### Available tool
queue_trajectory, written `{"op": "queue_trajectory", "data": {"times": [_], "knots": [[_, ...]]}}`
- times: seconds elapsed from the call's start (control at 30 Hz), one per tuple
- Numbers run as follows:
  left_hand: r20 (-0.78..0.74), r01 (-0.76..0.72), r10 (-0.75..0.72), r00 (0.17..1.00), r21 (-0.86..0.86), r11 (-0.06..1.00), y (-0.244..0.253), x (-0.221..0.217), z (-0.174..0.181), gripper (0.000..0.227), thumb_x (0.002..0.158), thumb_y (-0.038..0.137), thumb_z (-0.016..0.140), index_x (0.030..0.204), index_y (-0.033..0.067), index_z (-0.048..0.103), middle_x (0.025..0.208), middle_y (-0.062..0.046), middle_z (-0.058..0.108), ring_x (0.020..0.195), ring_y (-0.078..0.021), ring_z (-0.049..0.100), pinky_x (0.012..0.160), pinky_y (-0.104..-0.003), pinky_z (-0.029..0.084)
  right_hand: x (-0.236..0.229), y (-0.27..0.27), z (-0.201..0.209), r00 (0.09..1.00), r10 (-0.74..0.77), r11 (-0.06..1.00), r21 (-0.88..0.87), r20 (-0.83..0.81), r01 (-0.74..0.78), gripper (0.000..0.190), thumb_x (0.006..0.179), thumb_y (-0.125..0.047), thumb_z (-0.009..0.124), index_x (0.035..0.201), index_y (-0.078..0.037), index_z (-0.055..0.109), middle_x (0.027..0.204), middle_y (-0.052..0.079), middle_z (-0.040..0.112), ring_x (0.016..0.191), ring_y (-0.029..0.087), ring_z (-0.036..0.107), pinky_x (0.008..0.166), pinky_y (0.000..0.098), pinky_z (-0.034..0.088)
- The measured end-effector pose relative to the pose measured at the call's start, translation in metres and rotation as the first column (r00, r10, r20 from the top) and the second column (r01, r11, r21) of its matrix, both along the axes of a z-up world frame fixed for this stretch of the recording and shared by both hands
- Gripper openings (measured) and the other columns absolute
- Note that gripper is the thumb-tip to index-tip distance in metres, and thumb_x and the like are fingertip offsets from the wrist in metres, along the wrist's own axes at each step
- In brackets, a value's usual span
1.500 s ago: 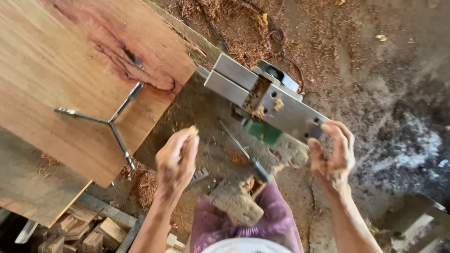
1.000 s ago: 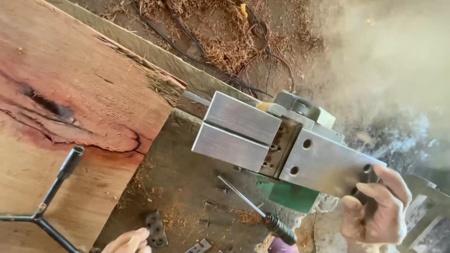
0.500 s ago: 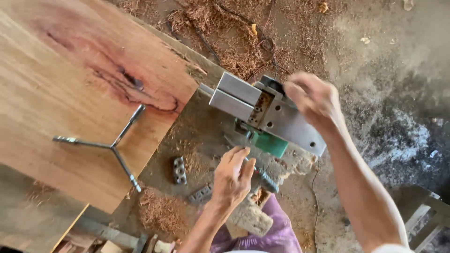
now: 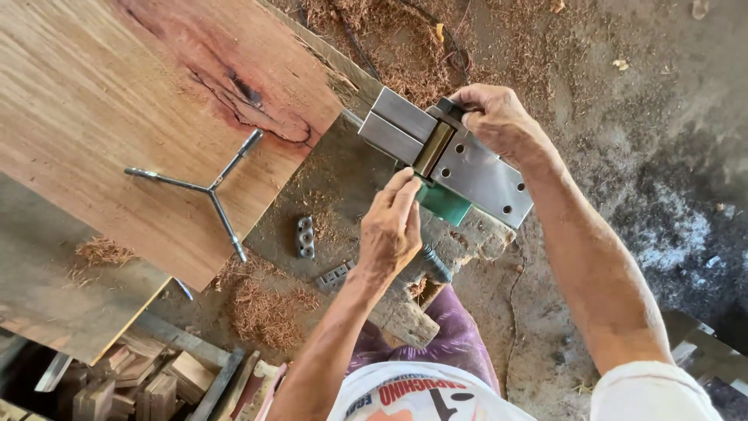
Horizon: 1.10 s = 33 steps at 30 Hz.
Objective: The person uses hex keys to loosen and tighten bolts on a green metal machine mounted on a wooden workbench, working on several fasteners one at a time and adjusting parts of the machine by hand. At the end the person walks away from the bench across the workshop.
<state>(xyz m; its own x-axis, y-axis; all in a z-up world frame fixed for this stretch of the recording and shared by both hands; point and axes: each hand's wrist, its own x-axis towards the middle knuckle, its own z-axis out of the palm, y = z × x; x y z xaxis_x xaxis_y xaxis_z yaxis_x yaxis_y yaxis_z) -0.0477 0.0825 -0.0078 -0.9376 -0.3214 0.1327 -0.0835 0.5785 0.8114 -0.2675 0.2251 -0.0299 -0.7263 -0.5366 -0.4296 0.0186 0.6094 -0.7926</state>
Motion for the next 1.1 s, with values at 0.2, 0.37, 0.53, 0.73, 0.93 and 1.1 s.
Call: {"op": "queue_trajectory", "data": {"times": [0.2, 0.37, 0.53, 0.73, 0.93, 1.1], "knots": [[0.115, 0.092, -0.087, 0.990, -0.039, 0.995, 0.007, -0.004, -0.007, 0.030, 0.093, -0.003, 0.062, 0.122, 0.0030, 0.067, 0.145, -0.014, 0.061, 0.107, -0.0301, 0.072, 0.090, -0.036, 0.059, -0.007, 0.008, -0.021, 0.991, 0.092, 0.996, 0.025, -0.095, -0.090, 0.035, 0.088, 0.008, 0.054, 0.113, -0.007, 0.074, 0.105, 0.006, 0.075, 0.093, 0.015, 0.070, 0.084, 0.0288, 0.059], [0.165, 0.170, -0.156, 0.974, -0.076, 0.983, 0.003, -0.004, -0.007, 0.034, 0.088, -0.002, 0.065, 0.121, 0.0036, 0.067, 0.148, -0.015, 0.058, 0.098, -0.0268, 0.071, 0.085, -0.037, 0.059, -0.013, 0.001, 0.026, 0.986, 0.168, 0.969, 0.181, 0.009, -0.167, 0.030, 0.096, -0.003, 0.059, 0.119, -0.013, 0.075, 0.096, 0.008, 0.074, 0.077, 0.021, 0.061, 0.066, 0.0361, 0.052], [0.136, 0.185, -0.169, 0.976, -0.114, 0.976, 0.001, -0.007, -0.007, 0.036, 0.086, -0.002, 0.067, 0.121, 0.0063, 0.067, 0.148, -0.012, 0.059, 0.104, -0.0279, 0.071, 0.088, -0.039, 0.059, -0.014, 0.001, 0.011, 0.996, 0.046, 0.973, 0.225, 0.074, -0.062, 0.016, 0.099, -0.023, 0.074, 0.110, -0.011, 0.077, 0.093, 0.007, 0.073, 0.079, 0.015, 0.065, 0.070, 0.0333, 0.057], [0.071, 0.173, -0.166, 0.984, -0.096, 0.980, 0.011, 0.004, -0.019, 0.036, 0.091, 0.002, 0.067, 0.126, 0.0051, 0.066, 0.139, -0.009, 0.064, 0.103, -0.0272, 0.072, 0.089, -0.038, 0.060, -0.015, 0.005, -0.003, 0.990, 0.137, 0.983, 0.127, -0.034, -0.132, 0.020, 0.098, -0.017, 0.071, 0.116, -0.010, 0.076, 0.093, 0.009, 0.071, 0.083, 0.017, 0.064, 0.076, 0.0377, 0.055], [0.125, 0.089, -0.078, 0.989, -0.091, 0.992, 0.010, 0.008, -0.024, 0.041, 0.102, 0.003, 0.062, 0.142, 0.0114, 0.062, 0.146, -0.011, 0.061, 0.077, -0.0148, 0.069, 0.071, -0.027, 0.061, -0.020, -0.009, 0.022, 0.986, 0.118, 0.914, 0.375, 0.118, -0.154, 0.029, 0.094, -0.009, 0.064, 0.119, -0.017, 0.078, 0.102, 0.011, 0.075, 0.078, 0.026, 0.060, 0.069, 0.0459, 0.054], [0.190, 0.222, -0.183, 0.965, -0.209, 0.953, 0.013, 0.003, -0.018, 0.049, 0.095, 0.005, 0.062, 0.144, 0.0132, 0.058, 0.150, -0.003, 0.059, 0.081, -0.0189, 0.067, 0.076, -0.032, 0.058, -0.028, 0.011, 0.007, 0.973, 0.233, 0.954, 0.193, 0.007, -0.229, 0.024, 0.097, -0.018, 0.072, 0.120, -0.012, 0.073, 0.106, 0.009, 0.072, 0.087, 0.014, 0.067, 0.076, 0.0336, 0.055]]}}
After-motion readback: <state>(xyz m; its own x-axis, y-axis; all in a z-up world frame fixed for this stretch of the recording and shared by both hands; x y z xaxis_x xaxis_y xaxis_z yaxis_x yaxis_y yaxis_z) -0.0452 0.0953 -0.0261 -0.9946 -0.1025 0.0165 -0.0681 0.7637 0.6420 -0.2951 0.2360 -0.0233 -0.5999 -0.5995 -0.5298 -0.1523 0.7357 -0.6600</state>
